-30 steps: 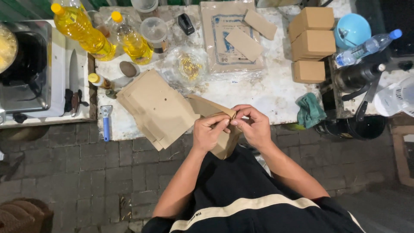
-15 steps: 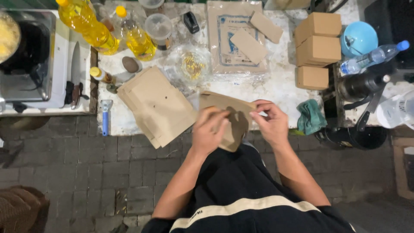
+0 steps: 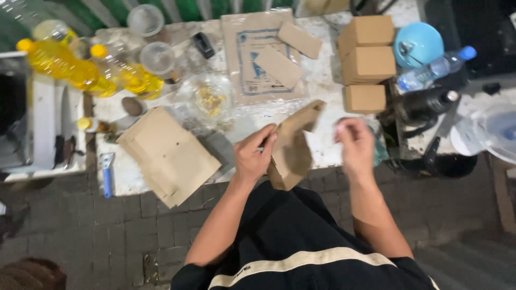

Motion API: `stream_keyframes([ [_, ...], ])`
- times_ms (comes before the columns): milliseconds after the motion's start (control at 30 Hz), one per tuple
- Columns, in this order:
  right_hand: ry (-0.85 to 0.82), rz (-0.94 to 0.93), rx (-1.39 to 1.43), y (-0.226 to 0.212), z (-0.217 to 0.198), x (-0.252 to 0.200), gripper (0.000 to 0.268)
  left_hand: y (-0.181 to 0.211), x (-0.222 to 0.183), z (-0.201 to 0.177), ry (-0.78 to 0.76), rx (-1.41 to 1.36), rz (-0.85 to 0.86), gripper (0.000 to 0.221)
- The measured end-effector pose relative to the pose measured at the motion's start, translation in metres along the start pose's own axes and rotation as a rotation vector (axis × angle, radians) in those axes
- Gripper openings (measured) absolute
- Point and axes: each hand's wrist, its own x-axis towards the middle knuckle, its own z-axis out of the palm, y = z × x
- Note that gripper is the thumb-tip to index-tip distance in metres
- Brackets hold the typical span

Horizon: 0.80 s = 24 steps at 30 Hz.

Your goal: Folding cardboard boxes and frying food items in a bakery production area.

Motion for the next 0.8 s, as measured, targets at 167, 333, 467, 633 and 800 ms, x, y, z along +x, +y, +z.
stream_keyframes([
  [167, -0.151, 0.368, 0.388, 0.001, 0.024, -0.017, 0.005, 0.028, -0.005, 0.042, -0.131, 0.0, -0.05, 0.01],
  [333, -0.097, 0.51, 0.496, 0.019, 0.023, -0.015, 0.011, 0.028, -0.002, 0.062, -0.169, -0.104, -0.211, 0.007],
  [467, -0.023, 0.481, 0.488, 0.036, 0.024, -0.023, 0.01, 0.023, -0.004, 0.075, -0.193, -0.111, -0.263, 0.007],
  [633, -0.01, 0.446, 0.556, 0.021, 0.024, -0.023, 0.012, 0.028, -0.003, 0.08, -0.146, -0.126, -0.21, 0.008],
  [800, -0.062, 0.474, 0.628, 0.042, 0.022, -0.028, 0.01, 0.028, -0.002, 0.074, -0.13, -0.191, -0.175, 0.009],
])
